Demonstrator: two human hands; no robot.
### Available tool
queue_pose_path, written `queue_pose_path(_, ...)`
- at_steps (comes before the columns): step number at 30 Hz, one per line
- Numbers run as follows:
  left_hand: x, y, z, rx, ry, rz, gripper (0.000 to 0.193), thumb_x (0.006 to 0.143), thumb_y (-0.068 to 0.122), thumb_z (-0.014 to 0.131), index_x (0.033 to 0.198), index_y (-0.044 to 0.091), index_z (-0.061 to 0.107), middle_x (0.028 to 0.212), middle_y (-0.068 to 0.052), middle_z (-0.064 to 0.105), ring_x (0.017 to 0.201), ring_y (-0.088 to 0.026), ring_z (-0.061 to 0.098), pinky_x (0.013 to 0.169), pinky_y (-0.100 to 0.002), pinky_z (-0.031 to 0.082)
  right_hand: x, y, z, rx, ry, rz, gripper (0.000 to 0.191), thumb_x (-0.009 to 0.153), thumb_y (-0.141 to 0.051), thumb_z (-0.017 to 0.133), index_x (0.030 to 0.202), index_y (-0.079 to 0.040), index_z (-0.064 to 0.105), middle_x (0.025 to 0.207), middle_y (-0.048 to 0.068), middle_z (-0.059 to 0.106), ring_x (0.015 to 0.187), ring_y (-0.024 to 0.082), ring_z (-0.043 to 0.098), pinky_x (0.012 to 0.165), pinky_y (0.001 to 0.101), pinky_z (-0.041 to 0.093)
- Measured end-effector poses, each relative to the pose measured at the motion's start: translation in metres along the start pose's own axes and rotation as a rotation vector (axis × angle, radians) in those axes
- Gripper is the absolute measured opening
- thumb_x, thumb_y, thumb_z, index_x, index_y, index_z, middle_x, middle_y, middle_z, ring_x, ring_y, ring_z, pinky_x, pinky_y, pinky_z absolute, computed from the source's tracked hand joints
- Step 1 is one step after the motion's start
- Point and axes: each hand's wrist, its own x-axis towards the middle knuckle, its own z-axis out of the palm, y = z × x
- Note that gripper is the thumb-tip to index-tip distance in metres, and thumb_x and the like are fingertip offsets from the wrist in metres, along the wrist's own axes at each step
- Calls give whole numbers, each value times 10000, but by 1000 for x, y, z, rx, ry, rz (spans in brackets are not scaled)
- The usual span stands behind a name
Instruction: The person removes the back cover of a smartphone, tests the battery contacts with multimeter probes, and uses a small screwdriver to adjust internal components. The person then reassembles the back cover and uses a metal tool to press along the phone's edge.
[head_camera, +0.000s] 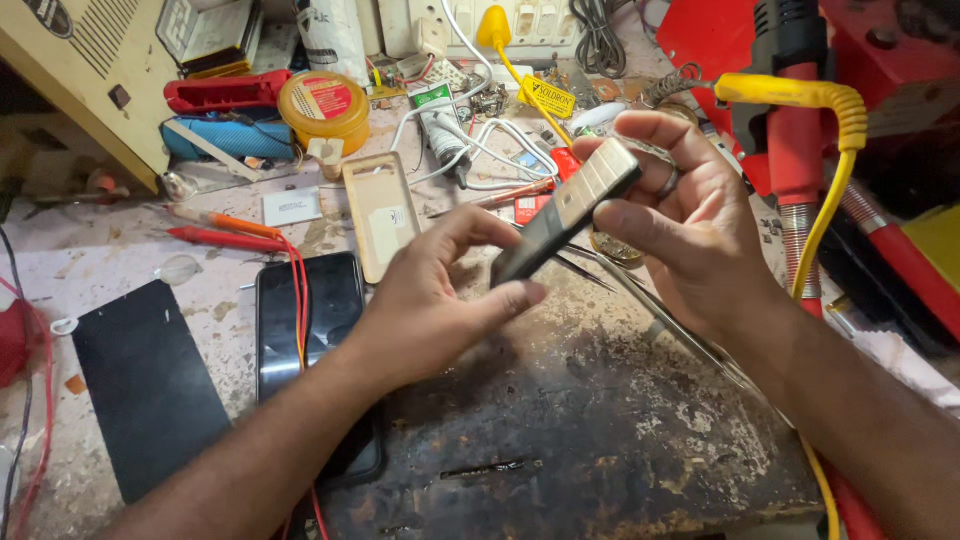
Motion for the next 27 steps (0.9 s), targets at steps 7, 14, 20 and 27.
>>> queue_pose_path(7, -9, 13, 2, -25, -75, 275, 761, 865, 199, 857, 1507, 106, 460, 1452, -135, 617, 1291, -220, 682, 1065, -396, 561, -11, -7, 19, -371, -90, 10, 679, 884, -78, 777, 1484, 25, 475, 1340, 167, 678, 1220, 224, 700, 1074, 389, 614)
queue_pose_path(14, -10, 13, 4, 54, -27, 337, 831, 887, 194, 849, 1583, 150, 395, 1463, -142, 627, 1326, -238, 677, 1061, -387, 558, -13, -4, 25, -372, -198, -111, 749, 869, -103, 852, 1502, 22, 473, 1398, 148, 630, 1325, 203, 638, 1211, 385, 527)
queue_pose_path(20, -13, 24, -2, 17, -104, 356, 744, 932, 63, 738, 1603, 83, 415, 1518, -148, 607, 1419, -263, 614, 1131, -394, 508, -11, -8, 21, -589, -143, -134, 698, 795, -143, 899, 1412, 7, 608, 1347, 106, 692, 1212, 174, 710, 1117, 377, 605)
queue_pose_path(27, -22, 31, 3, -67, -12, 262, 614, 919, 72, 715, 1504, 25, 531, 1451, -132, 667, 1298, -216, 701, 1034, -354, 584, -15, -14, 30, -703, -118, -252, 680, 802, -129, 901, 1403, -5, 610, 1349, 97, 600, 1226, 171, 670, 1111, 353, 615)
